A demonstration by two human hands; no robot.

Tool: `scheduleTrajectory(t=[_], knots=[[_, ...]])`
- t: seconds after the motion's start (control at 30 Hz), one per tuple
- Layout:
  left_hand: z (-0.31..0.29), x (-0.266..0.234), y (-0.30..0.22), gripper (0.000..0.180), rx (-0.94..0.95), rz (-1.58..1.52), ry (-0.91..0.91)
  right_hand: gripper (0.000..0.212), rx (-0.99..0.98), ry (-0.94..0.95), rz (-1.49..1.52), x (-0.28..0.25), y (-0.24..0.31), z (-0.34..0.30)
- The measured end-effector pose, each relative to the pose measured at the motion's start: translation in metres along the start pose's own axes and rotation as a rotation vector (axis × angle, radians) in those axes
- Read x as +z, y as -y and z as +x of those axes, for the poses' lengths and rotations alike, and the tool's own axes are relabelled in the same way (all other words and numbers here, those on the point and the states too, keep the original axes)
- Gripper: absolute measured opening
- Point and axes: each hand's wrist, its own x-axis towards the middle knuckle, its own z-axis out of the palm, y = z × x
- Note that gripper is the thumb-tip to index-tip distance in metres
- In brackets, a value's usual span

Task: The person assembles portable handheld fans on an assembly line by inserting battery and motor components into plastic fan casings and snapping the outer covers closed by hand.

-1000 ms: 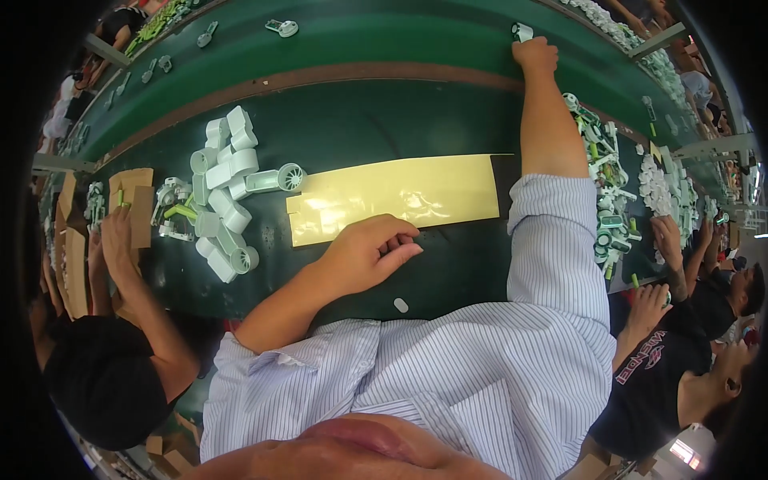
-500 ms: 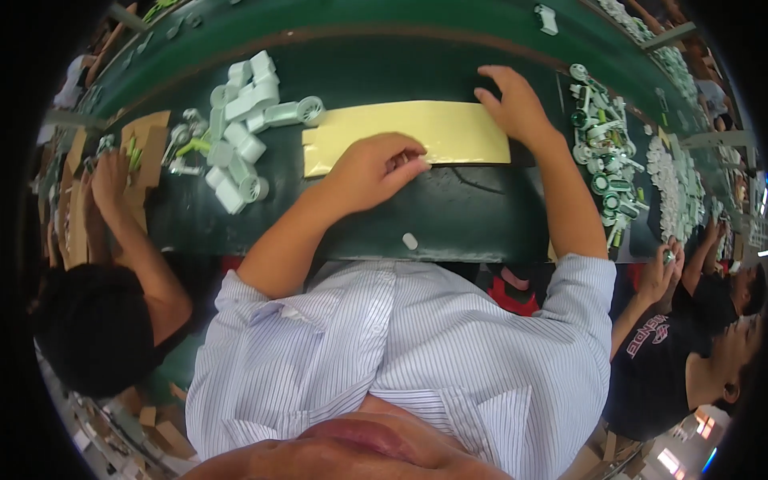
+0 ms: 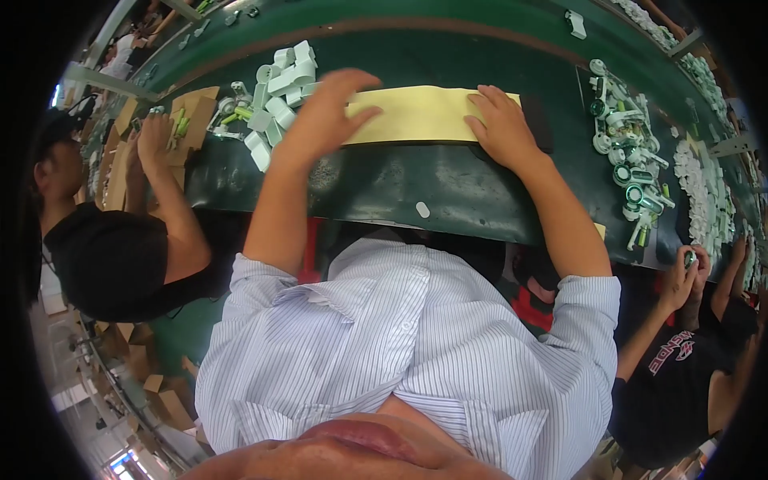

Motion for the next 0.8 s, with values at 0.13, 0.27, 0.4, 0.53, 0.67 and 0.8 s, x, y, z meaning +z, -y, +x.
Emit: scheduleTrajectory(t=[0.13,0.27,0.4,0.53,0.67,0.8], knots=[[-0.002,-0.03,0.056,0.065,-0.073,0.545,-0.137,0.041,-0.026,0.037,0.04,-0.004,-0.001,-0.001],[-0.014,-0.019,0.101,0.076,-0.226,0.421,-0.071,0.041,-0.047,0.049,0.053,-0.009,-0.005,0.0],[-0.012,0.007,0.071,0.068,-0.064,0.251,-0.033,0.04,-0.004,0.096,0.094,-0.016,-0.003,0.0],[-0.017,0.028,0.036,0.069,-0.121,0.153,0.061,0.04,-0.086,0.077,0.158,-0.029,0.015,0.027],[-0.029,-0.008,0.0,0.064,-0.087,0.172,-0.037,0.04,-0.163,0.028,0.159,-0.021,0.031,0.072],[-0.08,-0.051,0.025,0.057,-0.18,0.162,-0.191,0.041,-0.216,0.042,0.298,0.0,0.051,0.139]])
